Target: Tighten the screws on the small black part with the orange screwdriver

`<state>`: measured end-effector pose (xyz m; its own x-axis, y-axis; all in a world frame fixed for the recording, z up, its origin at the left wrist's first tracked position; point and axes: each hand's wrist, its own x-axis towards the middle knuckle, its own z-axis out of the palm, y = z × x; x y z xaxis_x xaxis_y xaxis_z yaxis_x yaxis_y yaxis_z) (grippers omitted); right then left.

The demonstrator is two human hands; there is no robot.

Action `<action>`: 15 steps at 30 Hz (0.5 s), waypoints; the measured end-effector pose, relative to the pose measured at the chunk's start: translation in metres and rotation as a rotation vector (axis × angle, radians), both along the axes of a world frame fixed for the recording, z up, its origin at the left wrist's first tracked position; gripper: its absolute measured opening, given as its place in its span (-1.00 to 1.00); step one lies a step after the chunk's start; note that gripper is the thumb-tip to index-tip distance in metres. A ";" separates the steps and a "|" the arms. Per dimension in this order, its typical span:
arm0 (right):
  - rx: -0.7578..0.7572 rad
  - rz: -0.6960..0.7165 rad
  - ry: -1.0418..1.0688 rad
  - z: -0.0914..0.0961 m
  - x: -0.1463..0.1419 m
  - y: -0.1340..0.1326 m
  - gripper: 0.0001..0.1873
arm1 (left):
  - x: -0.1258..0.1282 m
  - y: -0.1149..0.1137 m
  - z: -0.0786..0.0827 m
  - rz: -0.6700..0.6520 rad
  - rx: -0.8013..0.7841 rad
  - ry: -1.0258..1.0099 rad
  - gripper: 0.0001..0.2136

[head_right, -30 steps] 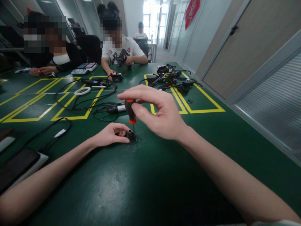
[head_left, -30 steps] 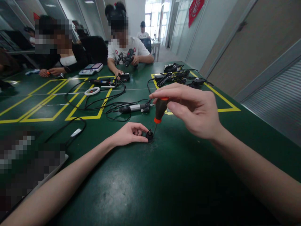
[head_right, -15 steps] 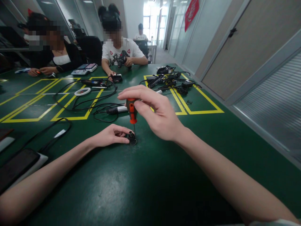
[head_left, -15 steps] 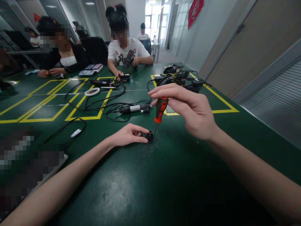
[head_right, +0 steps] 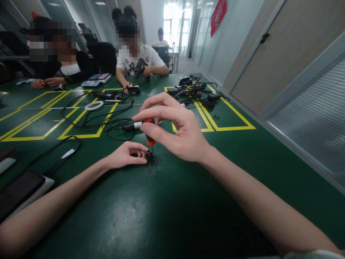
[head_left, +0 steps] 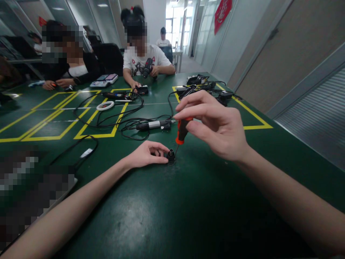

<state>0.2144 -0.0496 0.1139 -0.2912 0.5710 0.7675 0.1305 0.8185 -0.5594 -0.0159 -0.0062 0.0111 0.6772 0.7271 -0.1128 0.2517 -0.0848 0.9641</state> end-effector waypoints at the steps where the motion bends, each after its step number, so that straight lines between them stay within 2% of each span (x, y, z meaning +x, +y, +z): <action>1: 0.010 -0.013 0.011 0.000 -0.001 0.000 -0.87 | 0.000 0.000 0.000 0.004 -0.004 0.002 -0.58; 9: -0.117 0.055 0.002 -0.002 0.000 0.001 -0.73 | -0.003 0.002 0.000 -0.048 0.054 0.041 -0.58; 15: -0.022 -0.001 0.047 -0.004 -0.001 0.004 -0.85 | -0.006 0.005 0.003 -0.138 0.125 0.030 -0.61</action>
